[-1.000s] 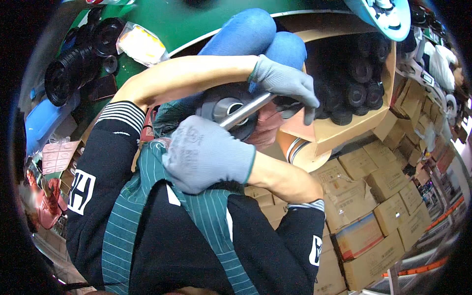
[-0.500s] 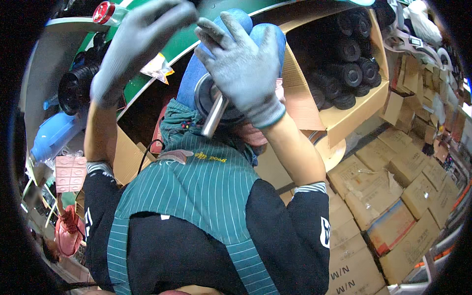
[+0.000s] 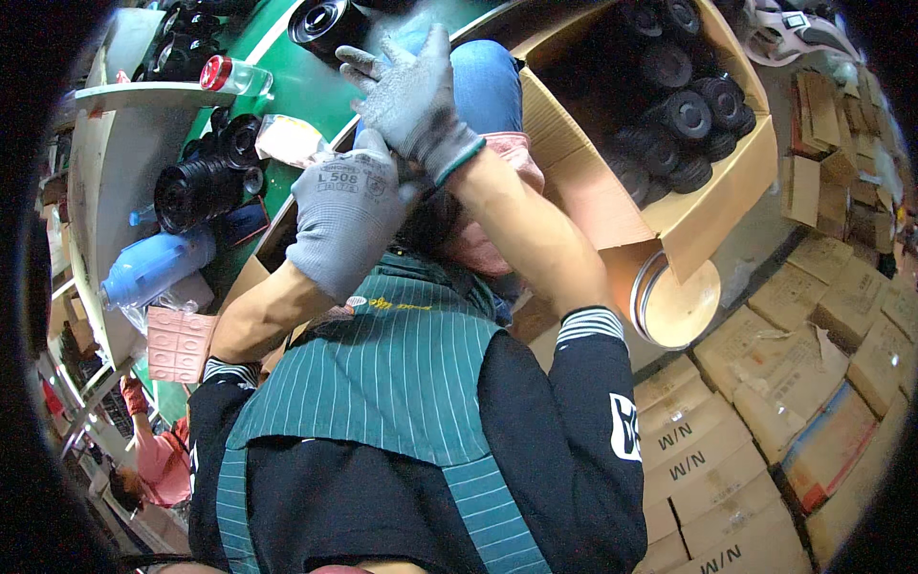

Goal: The person sits on the floor and repeatedly assembles black kettles by inserting a metal heating element into the base and securing it with a tool. The person handles the kettle body and element one at a time, then places the assembled unit on a nearby green table.

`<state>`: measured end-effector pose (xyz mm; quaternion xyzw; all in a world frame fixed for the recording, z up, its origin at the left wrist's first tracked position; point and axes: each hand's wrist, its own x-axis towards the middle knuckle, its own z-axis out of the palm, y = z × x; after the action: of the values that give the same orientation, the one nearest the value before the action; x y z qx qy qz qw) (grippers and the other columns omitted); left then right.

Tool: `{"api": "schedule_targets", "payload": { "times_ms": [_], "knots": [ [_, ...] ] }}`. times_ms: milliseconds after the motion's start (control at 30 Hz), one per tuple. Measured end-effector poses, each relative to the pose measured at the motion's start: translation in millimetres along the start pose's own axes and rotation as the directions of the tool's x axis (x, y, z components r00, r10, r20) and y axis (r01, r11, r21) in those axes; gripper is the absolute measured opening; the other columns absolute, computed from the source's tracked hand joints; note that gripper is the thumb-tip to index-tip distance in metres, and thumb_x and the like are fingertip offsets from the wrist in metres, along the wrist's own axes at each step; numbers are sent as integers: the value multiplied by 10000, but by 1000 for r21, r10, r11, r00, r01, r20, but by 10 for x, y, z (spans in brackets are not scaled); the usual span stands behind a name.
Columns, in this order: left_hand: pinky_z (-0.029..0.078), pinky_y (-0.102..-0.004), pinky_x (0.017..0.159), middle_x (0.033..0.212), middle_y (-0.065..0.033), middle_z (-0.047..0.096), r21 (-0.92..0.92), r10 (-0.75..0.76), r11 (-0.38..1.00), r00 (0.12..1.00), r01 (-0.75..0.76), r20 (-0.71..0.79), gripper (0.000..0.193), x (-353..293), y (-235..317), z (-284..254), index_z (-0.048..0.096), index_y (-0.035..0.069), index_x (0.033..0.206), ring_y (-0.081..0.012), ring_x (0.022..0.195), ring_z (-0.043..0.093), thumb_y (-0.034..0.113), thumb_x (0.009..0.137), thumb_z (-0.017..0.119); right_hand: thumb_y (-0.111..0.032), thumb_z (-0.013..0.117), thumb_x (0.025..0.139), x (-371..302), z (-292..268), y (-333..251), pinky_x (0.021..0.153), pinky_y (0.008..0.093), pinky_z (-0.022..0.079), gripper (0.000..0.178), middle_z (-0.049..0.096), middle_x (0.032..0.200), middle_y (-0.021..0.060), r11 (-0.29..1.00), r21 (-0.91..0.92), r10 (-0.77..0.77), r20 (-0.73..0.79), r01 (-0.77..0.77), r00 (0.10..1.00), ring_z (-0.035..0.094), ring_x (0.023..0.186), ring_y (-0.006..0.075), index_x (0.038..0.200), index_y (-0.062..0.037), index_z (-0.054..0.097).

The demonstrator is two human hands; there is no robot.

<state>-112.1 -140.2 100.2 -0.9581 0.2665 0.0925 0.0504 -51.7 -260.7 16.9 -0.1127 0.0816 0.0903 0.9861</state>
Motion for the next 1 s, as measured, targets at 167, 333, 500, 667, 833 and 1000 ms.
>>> {"api": "schedule_targets", "payload": {
  "times_ms": [167, 333, 500, 667, 833, 1000],
  "knots": [
    [617, -486, 654, 824, -161, 767, 30, -142, 990, 988, 141, 58, 475, -69, -69, -50, 624, 73, 1098, -343, 794, 794, 512, 960, 740, -523, 396, 1131, 123, -62, -236, 1085, 442, 495, 622, 768, 1198, 196, 498, -617, -308, 531, 609, 789, 715, 1171, 328, 1423, -28, 633],
    [577, -459, 579, 713, -163, 723, -76, 138, 986, 980, -150, -143, 464, 9, -188, 125, 610, 51, 1026, -337, 648, 751, 514, 1051, 638, -213, 625, 969, 80, -850, -250, 768, 480, 539, 257, 738, 849, 85, -743, -370, 68, 787, 558, 613, 715, 827, 337, 1218, -179, 681],
    [479, -579, 556, 724, -249, 662, -339, 296, 874, 934, -349, -199, 307, 151, -627, 347, 573, 66, 1065, -489, 661, 677, 362, 1068, 654, -250, 596, 993, -177, -755, -211, 596, 506, 527, 138, 740, 732, 93, -847, -389, 38, 634, 362, 772, 753, 713, 324, 1101, -208, 671],
    [472, -533, 575, 790, -210, 645, -443, 390, 765, 883, -468, -259, 257, 128, -781, 388, 589, 76, 962, -470, 681, 650, 273, 1006, 747, -259, 598, 991, -531, -434, -120, 500, 471, 499, 130, 728, 665, 59, -929, -322, -30, 555, 181, 831, 730, 576, 277, 1081, -200, 671],
    [493, -476, 583, 681, -204, 596, -491, 568, 623, 784, -609, -252, 218, 510, -1181, 444, 633, 87, 1021, -429, 639, 641, 247, 981, 776, -264, 592, 1010, -584, -243, -3, 455, 467, 477, 122, 714, 631, 50, -969, -247, -126, 531, 11, 838, 719, 530, 274, 1077, -204, 676],
    [514, -452, 585, 669, -198, 611, -503, 511, 639, 810, -582, -289, 252, 521, -1077, 373, 675, 61, 1007, -401, 597, 642, 279, 967, 794, -300, 596, 997, -548, -263, -77, 728, 518, 513, 176, 735, 791, 42, -941, -337, -135, 439, 23, 888, 735, 760, 287, 1104, -191, 683]
  ]
}}
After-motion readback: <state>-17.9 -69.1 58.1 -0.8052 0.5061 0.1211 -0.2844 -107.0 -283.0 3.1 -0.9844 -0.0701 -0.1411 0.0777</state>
